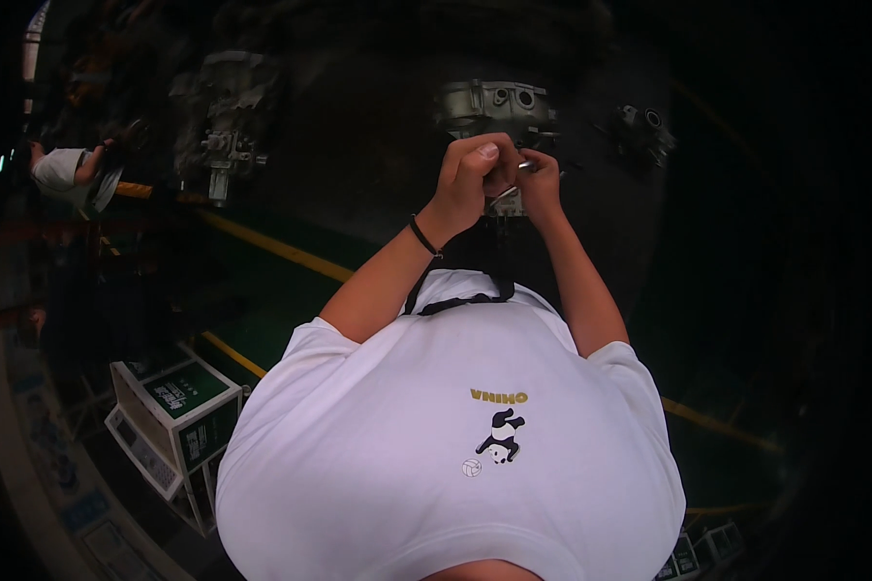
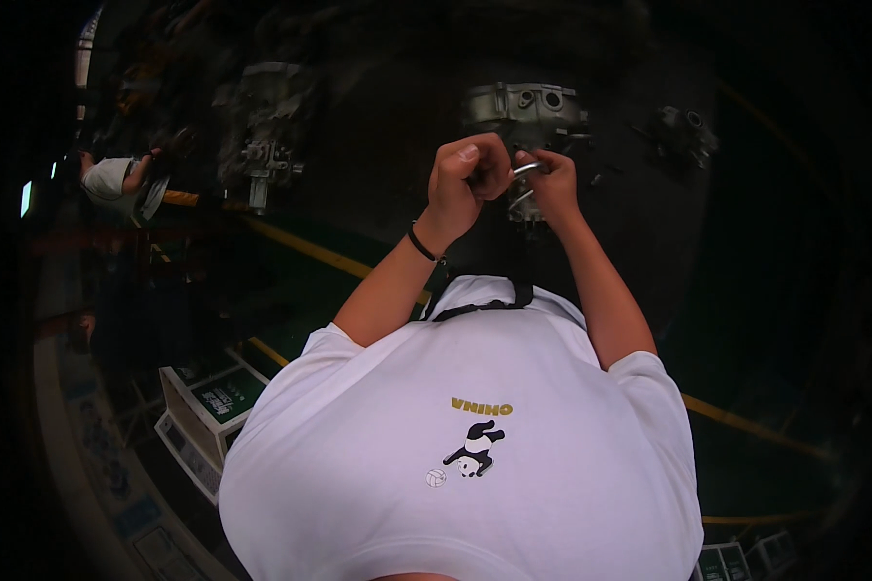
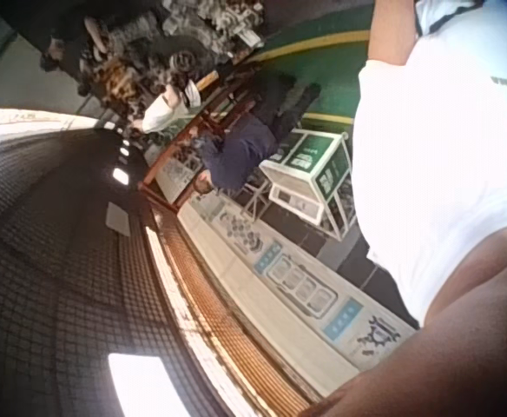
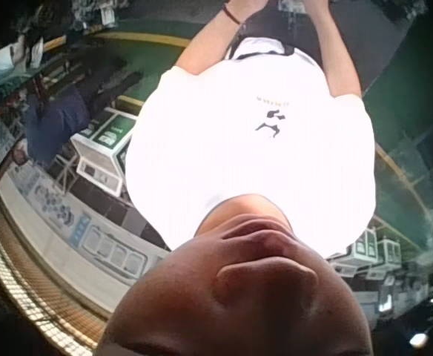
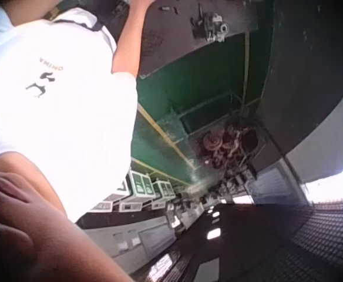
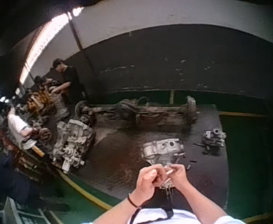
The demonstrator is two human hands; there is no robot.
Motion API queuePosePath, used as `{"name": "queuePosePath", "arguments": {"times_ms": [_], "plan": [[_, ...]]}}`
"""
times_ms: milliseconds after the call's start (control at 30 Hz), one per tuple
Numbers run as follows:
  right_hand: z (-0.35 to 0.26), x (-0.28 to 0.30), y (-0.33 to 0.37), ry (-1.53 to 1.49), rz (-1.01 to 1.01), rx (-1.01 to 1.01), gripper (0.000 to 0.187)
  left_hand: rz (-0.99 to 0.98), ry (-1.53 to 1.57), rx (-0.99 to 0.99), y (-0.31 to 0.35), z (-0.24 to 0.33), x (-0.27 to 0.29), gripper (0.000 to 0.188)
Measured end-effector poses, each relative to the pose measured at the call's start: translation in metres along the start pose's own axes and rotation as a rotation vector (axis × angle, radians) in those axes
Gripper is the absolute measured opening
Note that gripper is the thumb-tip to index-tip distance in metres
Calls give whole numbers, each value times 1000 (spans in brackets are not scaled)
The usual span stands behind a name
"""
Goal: Manually assembling or inspecting mechanical engine/transmission components using a specialized wrench.
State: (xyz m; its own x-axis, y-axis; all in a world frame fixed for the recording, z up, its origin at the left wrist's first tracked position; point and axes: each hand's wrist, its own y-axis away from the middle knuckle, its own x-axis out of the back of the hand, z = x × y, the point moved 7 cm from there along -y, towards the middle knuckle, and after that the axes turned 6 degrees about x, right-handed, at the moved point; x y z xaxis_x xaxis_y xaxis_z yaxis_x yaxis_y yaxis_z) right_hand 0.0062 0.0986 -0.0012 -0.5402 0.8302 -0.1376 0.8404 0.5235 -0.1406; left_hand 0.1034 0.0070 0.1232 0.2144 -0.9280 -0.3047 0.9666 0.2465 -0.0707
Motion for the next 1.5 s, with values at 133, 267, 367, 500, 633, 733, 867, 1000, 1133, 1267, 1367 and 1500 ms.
{"name": "queuePosePath", "arguments": {"times_ms": [133,267,367,500,633,733,867,1000,1133,1267,1367,1500], "plan": [[-2,6,25,84,-110,-70,30,80,148,10,-27,0,21,49],[-9,-27,60,91,-364,-136,39,92,164,3,-36,5,23,50],[-19,-54,68,302,-582,-193,45,119,104,29,-31,2,15,51],[-8,-80,75,303,-701,-55,34,94,50,34,-22,-3,-1,49],[-5,-98,62,245,-770,27,22,-105,-189,14,-7,-4,-37,50],[11,-91,42,698,-659,-203,34,-261,-266,-145,13,4,-69,47],[-25,-58,13,378,-176,298,34,-116,-242,-219,31,18,-59,39],[0,-16,-10,57,-35,-254,36,117,-21,-74,20,10,-20,31],[-22,3,12,97,29,-164,31,211,5,-88,8,25,-8,33],[-34,9,46,219,-223,-213,18,211,45,-75,-8,31,2,37],[-38,-29,70,105,-602,-397,16,157,11,-75,-17,29,0,40],[-43,-65,76,89,-762,-217,28,3,-126,-86,-25,38,-29,46]]}}
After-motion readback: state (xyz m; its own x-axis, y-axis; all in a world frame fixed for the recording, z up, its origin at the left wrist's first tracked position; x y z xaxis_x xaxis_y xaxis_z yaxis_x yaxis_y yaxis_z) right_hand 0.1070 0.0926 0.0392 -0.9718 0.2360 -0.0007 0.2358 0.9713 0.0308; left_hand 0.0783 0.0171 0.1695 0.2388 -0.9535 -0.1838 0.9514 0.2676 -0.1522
